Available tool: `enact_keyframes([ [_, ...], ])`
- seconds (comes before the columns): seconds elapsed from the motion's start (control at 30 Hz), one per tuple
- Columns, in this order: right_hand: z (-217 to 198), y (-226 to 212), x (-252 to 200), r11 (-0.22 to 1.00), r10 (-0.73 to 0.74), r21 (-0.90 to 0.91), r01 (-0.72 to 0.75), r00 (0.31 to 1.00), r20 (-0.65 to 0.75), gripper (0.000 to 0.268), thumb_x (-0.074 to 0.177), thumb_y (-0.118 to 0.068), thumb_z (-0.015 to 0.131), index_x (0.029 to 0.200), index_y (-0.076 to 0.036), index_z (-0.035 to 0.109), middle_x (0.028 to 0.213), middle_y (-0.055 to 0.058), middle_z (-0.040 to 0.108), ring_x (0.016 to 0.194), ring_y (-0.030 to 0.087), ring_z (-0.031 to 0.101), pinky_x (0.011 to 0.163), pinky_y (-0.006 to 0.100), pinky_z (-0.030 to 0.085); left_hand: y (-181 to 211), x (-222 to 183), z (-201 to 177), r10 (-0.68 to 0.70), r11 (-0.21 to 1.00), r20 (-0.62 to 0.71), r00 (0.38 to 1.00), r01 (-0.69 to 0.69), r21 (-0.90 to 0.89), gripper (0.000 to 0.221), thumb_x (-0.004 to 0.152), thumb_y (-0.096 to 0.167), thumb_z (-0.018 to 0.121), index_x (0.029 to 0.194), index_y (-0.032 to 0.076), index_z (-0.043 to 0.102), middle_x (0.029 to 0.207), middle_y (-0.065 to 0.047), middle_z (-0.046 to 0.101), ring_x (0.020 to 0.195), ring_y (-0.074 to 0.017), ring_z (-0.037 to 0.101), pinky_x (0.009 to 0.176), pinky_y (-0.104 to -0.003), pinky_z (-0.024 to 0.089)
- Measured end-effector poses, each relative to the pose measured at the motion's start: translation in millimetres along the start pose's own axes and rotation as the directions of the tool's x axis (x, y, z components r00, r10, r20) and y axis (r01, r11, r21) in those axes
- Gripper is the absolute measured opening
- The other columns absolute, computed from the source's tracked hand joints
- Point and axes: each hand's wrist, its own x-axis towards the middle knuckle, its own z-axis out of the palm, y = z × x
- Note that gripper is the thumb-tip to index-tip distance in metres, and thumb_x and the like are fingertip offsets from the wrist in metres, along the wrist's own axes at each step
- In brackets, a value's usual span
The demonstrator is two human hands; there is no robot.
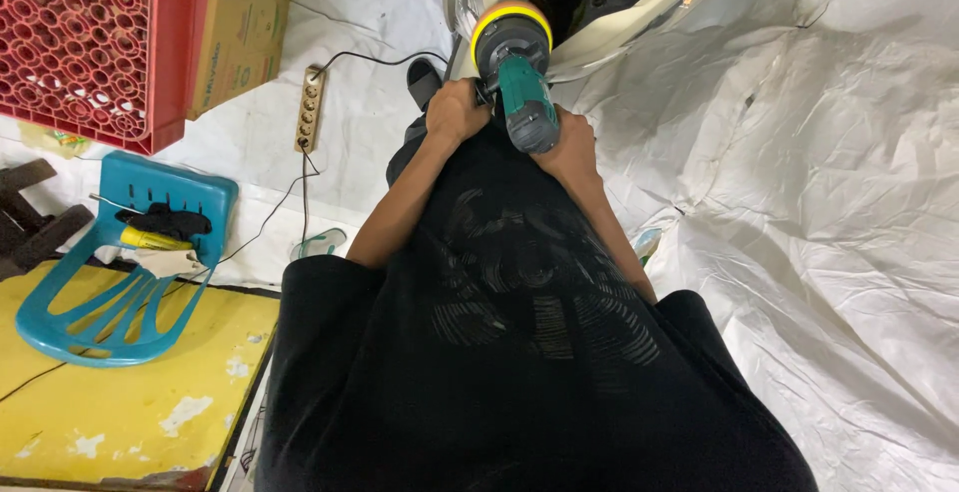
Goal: The person uses a green electric polisher with a yellow pad to polish the front fairing of a beige motorcycle. The person moves the polisher across the surface of the motorcycle's bodywork, focusing on the area around the headlight and front panel.
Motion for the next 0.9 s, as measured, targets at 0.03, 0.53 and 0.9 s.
enact_keyframes([
  [0.03,1.4,-0.2,1.7,1.0,-0.001,-0.001,0.001,1.0,0.0,0.033,0.076,-0.031,0.071,0.079,-0.002,0.058,0.068,0.026,0.064,0.075,0.049,0.069,0.073,0.055,0.056,2.5,0.0,-4.2,0.0,1.0,-0.001,1.0,0.0,-0.001,0.021,0.08,0.02,0.061,0.085,0.002,0.071,0.078,-0.021,0.072,0.079,-0.0432,0.075,0.067,-0.051,0.059],
  [0.53,-15.8,-17.2,18.4,0.996,-0.032,-0.083,0.026,0.997,-0.068,0.035,0.076,-0.035,0.07,0.08,-0.002,0.058,0.066,0.023,0.064,0.072,0.048,0.069,0.07,0.056,0.055,14.3,26.3,-20.2,0.005,1.0,0.013,1.0,-0.005,-0.011,0.029,0.077,0.028,0.067,0.093,0.005,0.076,0.088,-0.022,0.075,0.091,-0.0463,0.074,0.078,-0.053,0.059],
  [0.9,-29.3,-31.0,38.0,0.989,-0.03,-0.148,0.015,0.995,-0.099,0.038,0.072,-0.037,0.076,0.079,-0.003,0.059,0.068,0.025,0.066,0.076,0.05,0.07,0.071,0.058,0.056,39.5,29.0,-51.8,0.035,0.999,-0.028,0.999,-0.036,-0.035,0.026,0.076,0.026,0.066,0.092,0.007,0.075,0.086,-0.022,0.074,0.091,-0.0464,0.074,0.082,-0.054,0.059],
])
